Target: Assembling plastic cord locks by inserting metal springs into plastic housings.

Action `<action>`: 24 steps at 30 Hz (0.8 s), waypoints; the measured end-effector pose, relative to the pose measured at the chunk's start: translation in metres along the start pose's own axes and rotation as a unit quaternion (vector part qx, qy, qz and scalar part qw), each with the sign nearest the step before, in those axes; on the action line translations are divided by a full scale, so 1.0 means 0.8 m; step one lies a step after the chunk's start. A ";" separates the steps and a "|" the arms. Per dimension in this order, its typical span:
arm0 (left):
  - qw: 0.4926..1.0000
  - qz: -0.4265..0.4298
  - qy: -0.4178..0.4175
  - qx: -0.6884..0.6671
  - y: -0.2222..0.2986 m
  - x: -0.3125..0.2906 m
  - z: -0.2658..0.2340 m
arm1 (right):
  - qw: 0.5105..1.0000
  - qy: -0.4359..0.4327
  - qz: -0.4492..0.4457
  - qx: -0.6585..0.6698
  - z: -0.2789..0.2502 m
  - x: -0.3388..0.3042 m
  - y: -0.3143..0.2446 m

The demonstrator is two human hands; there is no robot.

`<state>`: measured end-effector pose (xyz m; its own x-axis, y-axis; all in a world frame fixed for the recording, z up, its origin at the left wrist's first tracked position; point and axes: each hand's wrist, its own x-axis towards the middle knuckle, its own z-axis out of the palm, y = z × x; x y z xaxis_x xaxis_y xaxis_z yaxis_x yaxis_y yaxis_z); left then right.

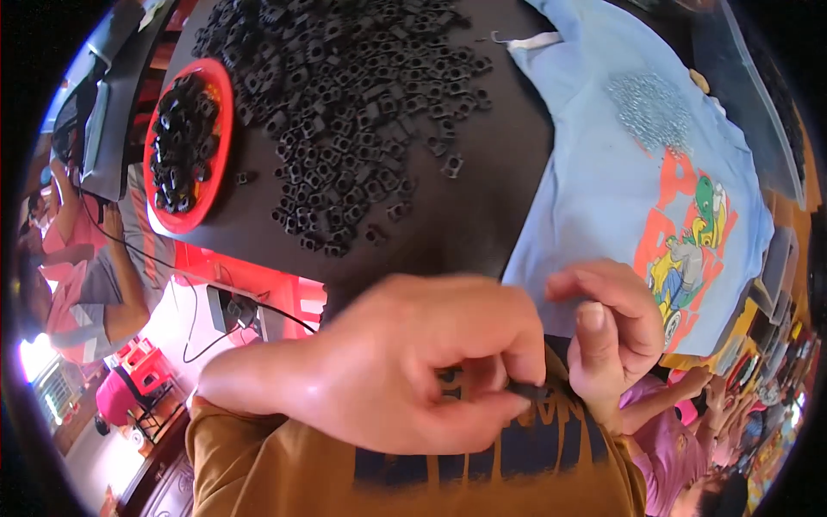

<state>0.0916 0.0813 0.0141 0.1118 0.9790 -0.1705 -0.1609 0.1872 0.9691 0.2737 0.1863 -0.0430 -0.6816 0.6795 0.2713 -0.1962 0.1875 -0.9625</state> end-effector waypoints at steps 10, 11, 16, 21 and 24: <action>0.903 -0.053 0.153 -0.397 -0.042 -0.026 -0.012 | 0.998 0.039 0.045 -0.031 0.010 -0.001 -0.003; 0.889 -0.049 0.155 -0.428 -0.042 -0.030 -0.017 | 0.998 0.037 0.043 -0.029 0.012 0.000 -0.002; 0.872 -0.017 0.185 -0.453 -0.045 -0.043 -0.039 | 0.995 0.043 0.059 -0.072 0.019 -0.001 -0.005; 0.862 -0.024 0.225 -0.454 -0.037 -0.047 -0.048 | 0.993 0.077 0.050 -0.072 0.024 -0.003 -0.008; 0.854 -0.053 0.240 -0.459 -0.030 -0.052 -0.057 | 0.991 0.091 0.052 -0.077 0.029 -0.003 -0.003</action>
<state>0.0465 0.0396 -0.0101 -0.2068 0.8317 -0.5153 -0.8998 0.0451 0.4340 0.2596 0.1680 -0.0412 -0.5516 0.8149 0.1776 -0.0109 0.2059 -0.9785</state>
